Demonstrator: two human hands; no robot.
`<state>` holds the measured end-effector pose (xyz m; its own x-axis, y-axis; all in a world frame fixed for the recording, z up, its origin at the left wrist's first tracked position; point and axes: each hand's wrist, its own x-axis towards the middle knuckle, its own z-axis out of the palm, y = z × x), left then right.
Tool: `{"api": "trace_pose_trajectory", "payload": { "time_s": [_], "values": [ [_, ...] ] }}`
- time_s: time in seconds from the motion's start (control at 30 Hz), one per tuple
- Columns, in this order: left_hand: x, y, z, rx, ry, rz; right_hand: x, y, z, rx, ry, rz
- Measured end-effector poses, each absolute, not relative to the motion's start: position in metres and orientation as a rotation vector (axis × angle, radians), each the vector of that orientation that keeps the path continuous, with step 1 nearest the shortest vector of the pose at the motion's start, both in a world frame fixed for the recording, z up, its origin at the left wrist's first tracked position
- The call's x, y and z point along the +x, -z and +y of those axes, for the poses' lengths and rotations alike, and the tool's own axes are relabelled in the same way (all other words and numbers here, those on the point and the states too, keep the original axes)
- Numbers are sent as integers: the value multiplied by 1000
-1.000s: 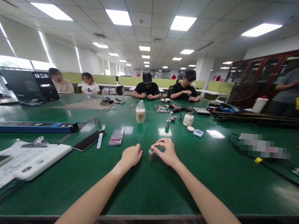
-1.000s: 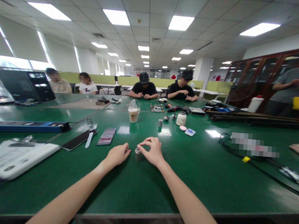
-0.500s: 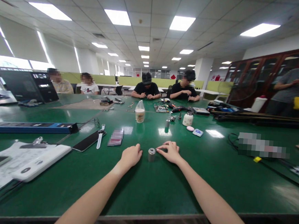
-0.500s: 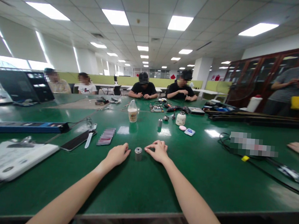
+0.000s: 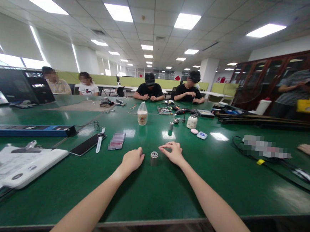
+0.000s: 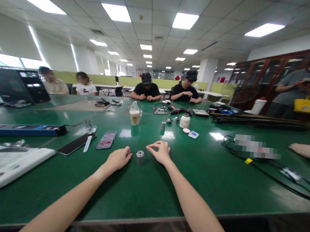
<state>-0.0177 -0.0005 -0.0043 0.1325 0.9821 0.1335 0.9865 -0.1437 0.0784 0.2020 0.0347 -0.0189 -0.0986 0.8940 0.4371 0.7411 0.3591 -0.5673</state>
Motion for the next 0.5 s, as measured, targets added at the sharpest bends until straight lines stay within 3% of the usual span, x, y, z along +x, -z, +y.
{"api": "trace_pose_trajectory", "payload": {
  "time_s": [0.2,0.5],
  "values": [
    [-17,5,0,-2333,235,-2034,186,0,13,-1156,-234,-1880],
    [-18,5,0,-2348,253,-2023,181,3,6,-1159,-219,-2014]
  ]
}}
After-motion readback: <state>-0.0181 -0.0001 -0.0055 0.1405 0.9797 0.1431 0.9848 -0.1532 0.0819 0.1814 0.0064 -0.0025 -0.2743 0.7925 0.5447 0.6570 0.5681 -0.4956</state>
